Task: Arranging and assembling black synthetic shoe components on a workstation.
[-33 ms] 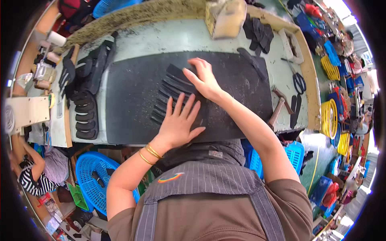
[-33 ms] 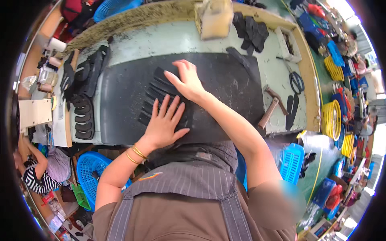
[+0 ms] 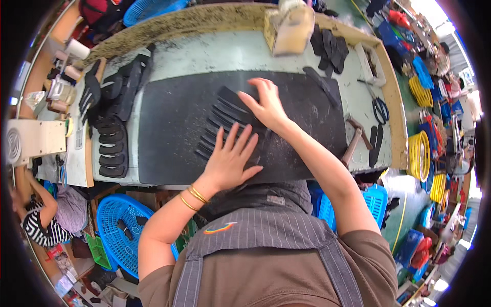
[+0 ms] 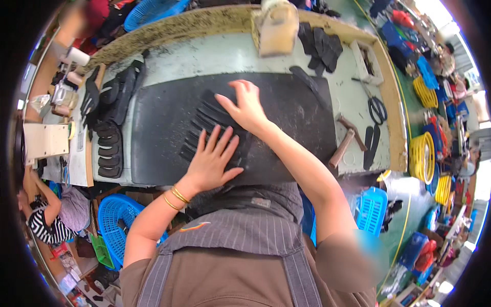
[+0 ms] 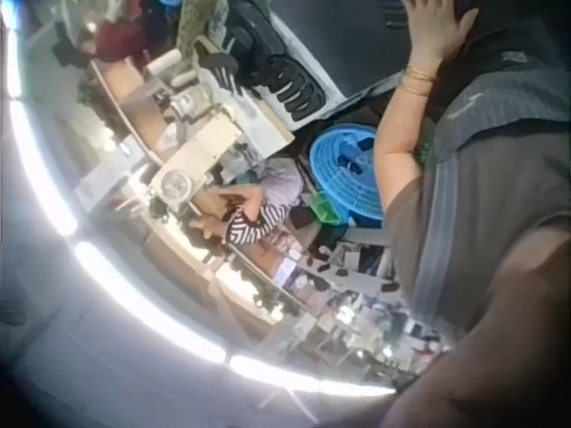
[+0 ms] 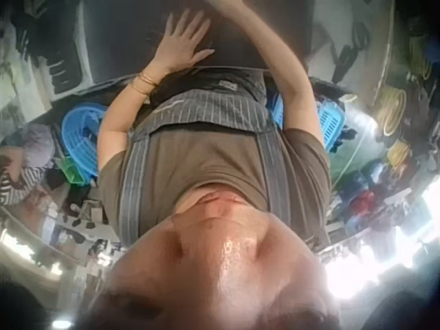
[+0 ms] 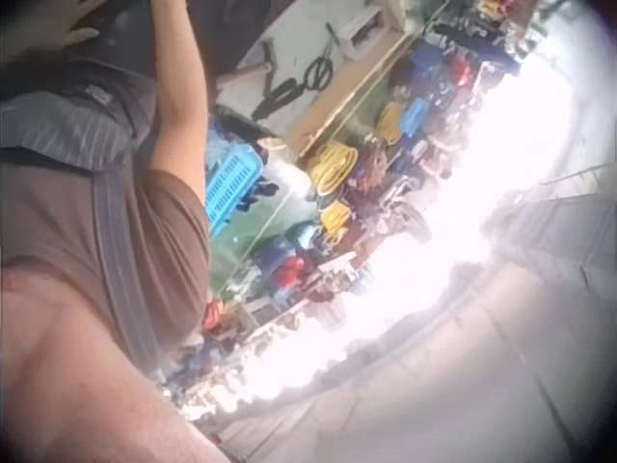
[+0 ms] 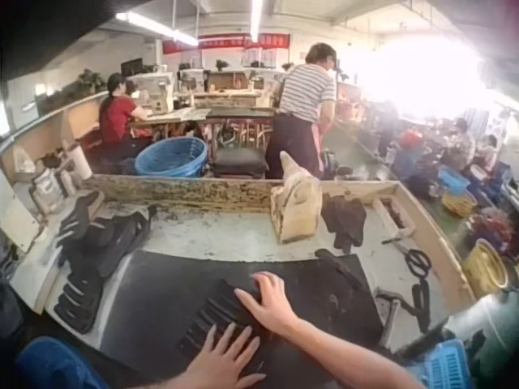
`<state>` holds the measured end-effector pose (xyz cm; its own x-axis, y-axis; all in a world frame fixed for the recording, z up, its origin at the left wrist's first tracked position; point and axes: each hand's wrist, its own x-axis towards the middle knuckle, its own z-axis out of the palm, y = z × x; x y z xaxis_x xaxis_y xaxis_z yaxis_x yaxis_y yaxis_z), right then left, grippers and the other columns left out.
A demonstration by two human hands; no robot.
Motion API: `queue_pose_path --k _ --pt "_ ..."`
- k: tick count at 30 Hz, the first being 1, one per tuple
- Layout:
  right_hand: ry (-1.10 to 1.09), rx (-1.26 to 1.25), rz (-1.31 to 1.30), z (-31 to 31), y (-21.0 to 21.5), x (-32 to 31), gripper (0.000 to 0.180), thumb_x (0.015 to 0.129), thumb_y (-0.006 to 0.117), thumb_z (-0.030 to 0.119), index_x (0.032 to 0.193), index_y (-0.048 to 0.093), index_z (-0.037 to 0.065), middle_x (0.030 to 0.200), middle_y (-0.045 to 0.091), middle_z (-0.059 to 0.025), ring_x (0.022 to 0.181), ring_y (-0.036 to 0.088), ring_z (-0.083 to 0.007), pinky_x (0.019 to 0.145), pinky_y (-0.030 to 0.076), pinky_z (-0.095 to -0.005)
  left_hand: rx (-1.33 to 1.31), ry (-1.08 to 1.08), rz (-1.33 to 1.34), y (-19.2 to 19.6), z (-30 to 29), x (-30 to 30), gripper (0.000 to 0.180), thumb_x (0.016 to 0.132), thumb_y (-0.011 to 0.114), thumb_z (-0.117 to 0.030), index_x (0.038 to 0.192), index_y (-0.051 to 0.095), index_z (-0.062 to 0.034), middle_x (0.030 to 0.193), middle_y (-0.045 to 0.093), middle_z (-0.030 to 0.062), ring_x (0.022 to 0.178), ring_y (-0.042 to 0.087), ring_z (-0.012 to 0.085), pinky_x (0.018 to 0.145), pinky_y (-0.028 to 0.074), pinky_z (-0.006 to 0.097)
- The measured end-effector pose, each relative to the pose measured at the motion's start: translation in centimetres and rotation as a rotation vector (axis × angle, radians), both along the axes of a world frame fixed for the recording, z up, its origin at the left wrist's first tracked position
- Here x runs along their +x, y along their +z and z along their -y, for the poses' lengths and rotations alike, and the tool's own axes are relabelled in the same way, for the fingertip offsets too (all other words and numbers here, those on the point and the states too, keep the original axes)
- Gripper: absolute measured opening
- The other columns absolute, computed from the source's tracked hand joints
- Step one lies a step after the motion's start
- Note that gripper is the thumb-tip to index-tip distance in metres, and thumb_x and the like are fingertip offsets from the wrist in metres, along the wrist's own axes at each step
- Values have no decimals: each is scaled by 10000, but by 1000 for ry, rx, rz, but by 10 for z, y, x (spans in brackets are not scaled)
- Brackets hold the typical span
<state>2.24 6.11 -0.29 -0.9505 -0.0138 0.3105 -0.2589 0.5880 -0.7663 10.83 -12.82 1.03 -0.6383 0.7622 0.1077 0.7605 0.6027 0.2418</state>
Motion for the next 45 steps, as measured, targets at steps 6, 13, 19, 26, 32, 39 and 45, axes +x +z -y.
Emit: queue_pose_path --k 6,13,19,26,32,39,45 --pt "34 409 218 -48 25 42 540 742 812 354 1061 601 -27 985 651 -193 947 624 -349 831 507 -432 207 -85 2 -5 10 40 862 786 640 -601 1407 464 -30 1497 406 173 1420 317 354 1143 236 562" --pt "379 -160 660 16 63 49 319 808 755 23 1095 626 -30 984 685 -47 922 616 -94 794 504 -259 248 7 -152 -8 60 91 543 841 589 -173 1368 517 -66 1475 457 104 1367 428 281 1132 329 512" --pt "664 -222 568 135 127 7 295 836 737 -4 1113 637 -13 977 679 -8 911 603 -60 827 481 -225 273 312 -384 45 150 90 452 843 573 -146 1292 612 -123 1388 560 63 1288 523 251 1109 370 495" --pt "826 -106 275 316 119 -79 363 801 795 171 1057 656 -47 944 700 -70 876 616 -111 797 491 -274 50 660 -526 54 281 53 534 769 590 -49 1292 622 -149 1365 581 51 1296 519 270 1141 314 501" --pt "543 471 -84 376 -2 -128 920 657 836 522 1327 466 11 1115 624 -279 1045 621 -405 910 508 -434 156 924 -289 -20 320 37 897 701 735 -603 1416 487 -120 1487 411 140 1421 279 408 1149 202 584" --pt "727 304 444 387 9 -104 552 707 791 407 960 670 -68 904 698 -251 917 682 -394 808 522 -432 1440 1744 119 -71 305 39 669 839 794 -256 1305 429 56 1252 491 169 1195 468 228 963 442 335" --pt "700 40 747 382 7 -56 462 754 719 327 904 662 -107 776 683 -221 780 694 -287 707 524 -395 2080 1367 517 -31 328 54 472 884 688 -30 1297 469 40 1230 609 146 1098 598 227 962 472 361"
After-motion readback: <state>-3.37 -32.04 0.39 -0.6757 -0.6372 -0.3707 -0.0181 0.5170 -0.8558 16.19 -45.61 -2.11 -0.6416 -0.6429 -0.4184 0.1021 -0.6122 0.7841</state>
